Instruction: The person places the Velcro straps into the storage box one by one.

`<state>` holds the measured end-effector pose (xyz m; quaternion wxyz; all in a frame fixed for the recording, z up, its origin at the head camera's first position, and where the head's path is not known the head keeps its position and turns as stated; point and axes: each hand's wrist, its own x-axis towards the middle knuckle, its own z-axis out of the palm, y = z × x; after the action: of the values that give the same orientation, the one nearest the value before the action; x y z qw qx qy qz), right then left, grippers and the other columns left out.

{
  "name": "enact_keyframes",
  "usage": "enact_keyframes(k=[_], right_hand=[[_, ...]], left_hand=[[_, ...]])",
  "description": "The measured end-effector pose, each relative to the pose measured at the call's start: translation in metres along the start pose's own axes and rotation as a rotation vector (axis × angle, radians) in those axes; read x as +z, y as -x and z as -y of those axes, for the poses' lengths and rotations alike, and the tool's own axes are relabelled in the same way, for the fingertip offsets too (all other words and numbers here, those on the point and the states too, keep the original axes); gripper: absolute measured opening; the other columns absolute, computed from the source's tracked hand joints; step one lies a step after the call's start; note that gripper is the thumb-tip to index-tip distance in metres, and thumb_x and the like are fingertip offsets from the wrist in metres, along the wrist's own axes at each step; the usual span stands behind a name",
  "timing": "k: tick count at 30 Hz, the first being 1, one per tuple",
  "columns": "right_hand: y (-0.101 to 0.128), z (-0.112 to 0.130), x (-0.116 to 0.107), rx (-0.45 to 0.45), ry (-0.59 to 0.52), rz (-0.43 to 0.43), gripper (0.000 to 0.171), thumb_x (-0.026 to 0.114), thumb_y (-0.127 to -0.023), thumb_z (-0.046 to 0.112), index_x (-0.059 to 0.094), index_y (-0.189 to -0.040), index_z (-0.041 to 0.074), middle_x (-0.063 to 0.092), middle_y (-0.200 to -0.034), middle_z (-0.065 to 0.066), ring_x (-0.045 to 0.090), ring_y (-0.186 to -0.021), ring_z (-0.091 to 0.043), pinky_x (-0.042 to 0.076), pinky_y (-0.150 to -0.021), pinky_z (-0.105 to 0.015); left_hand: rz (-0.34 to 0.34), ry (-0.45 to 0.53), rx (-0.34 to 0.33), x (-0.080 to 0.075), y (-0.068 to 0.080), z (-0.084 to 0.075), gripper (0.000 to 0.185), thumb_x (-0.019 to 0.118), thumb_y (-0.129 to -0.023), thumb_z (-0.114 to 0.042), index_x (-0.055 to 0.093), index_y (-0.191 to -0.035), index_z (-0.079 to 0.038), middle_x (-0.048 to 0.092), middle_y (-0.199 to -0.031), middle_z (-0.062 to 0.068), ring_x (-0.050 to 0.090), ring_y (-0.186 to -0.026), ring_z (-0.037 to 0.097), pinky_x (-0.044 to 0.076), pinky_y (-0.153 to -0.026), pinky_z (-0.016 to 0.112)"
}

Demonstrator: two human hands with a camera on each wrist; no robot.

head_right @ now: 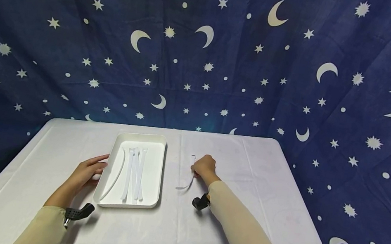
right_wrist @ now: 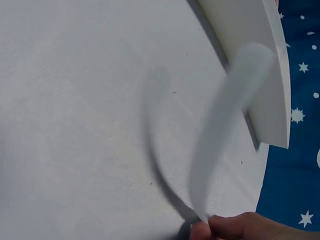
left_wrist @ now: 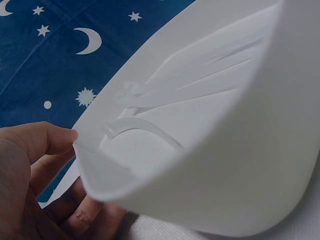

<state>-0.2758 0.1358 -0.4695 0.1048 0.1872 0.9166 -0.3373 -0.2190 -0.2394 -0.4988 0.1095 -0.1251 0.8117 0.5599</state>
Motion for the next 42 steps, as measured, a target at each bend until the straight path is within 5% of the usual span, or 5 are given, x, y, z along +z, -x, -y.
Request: enact_keyframes(k=[8, 15, 21, 34, 42], right_hand=[[-0.012, 0.000, -0.005, 0.126, -0.108, 0.100, 0.044, 0.074, -0.077, 0.009, 0.059, -0.114, -0.011, 0.060, -0.058, -0.005, 0.058, -0.046, -0.011, 0.050, -0.048, -0.020], [-0.008, 0.004, -0.019, 0.188, -0.359, 0.307, 0.031, 0.068, -0.077, -0.003, 0.062, -0.106, -0.010, 0.060, -0.063, -0.006, 0.061, -0.050, -0.010, 0.057, -0.058, -0.020], [-0.006, 0.012, -0.021, 0.230, -0.469, 0.435, 0.014, 0.064, -0.079, -0.004, 0.060, -0.092, -0.002, 0.059, -0.066, -0.004, 0.061, -0.055, -0.011, 0.059, -0.063, -0.022], [0.008, 0.041, -0.015, 0.294, -0.618, 0.507, 0.033, 0.064, -0.083, -0.004, 0.057, -0.115, -0.003, 0.065, -0.084, -0.012, 0.066, -0.067, -0.017, 0.058, -0.084, -0.030], [0.014, 0.061, -0.011, 0.262, -0.608, 0.520, 0.027, 0.063, -0.085, 0.000, 0.057, -0.110, -0.001, 0.064, -0.086, -0.012, 0.066, -0.067, -0.016, 0.060, -0.077, -0.030]], left_hand=[[-0.002, -0.004, 0.005, 0.000, 0.001, -0.001, 0.058, 0.054, -0.099, -0.036, 0.040, -0.151, -0.016, 0.046, -0.146, 0.022, 0.054, -0.126, 0.040, 0.058, -0.084, 0.036], [-0.012, 0.002, -0.012, 0.000, 0.000, -0.001, 0.058, 0.055, -0.098, -0.036, 0.041, -0.151, -0.015, 0.048, -0.144, 0.023, 0.055, -0.123, 0.039, 0.058, -0.078, 0.031], [-0.017, -0.002, -0.006, 0.001, -0.001, 0.000, 0.058, 0.054, -0.098, -0.037, 0.041, -0.150, -0.016, 0.048, -0.144, 0.022, 0.055, -0.124, 0.039, 0.058, -0.080, 0.032], [-0.003, -0.014, -0.001, 0.000, 0.000, 0.001, 0.059, 0.054, -0.099, -0.038, 0.040, -0.151, -0.015, 0.046, -0.147, 0.022, 0.054, -0.125, 0.040, 0.057, -0.088, 0.040], [-0.009, -0.020, -0.007, 0.000, -0.001, 0.000, 0.057, 0.054, -0.099, -0.037, 0.041, -0.150, -0.016, 0.047, -0.146, 0.021, 0.055, -0.124, 0.039, 0.058, -0.085, 0.036]])
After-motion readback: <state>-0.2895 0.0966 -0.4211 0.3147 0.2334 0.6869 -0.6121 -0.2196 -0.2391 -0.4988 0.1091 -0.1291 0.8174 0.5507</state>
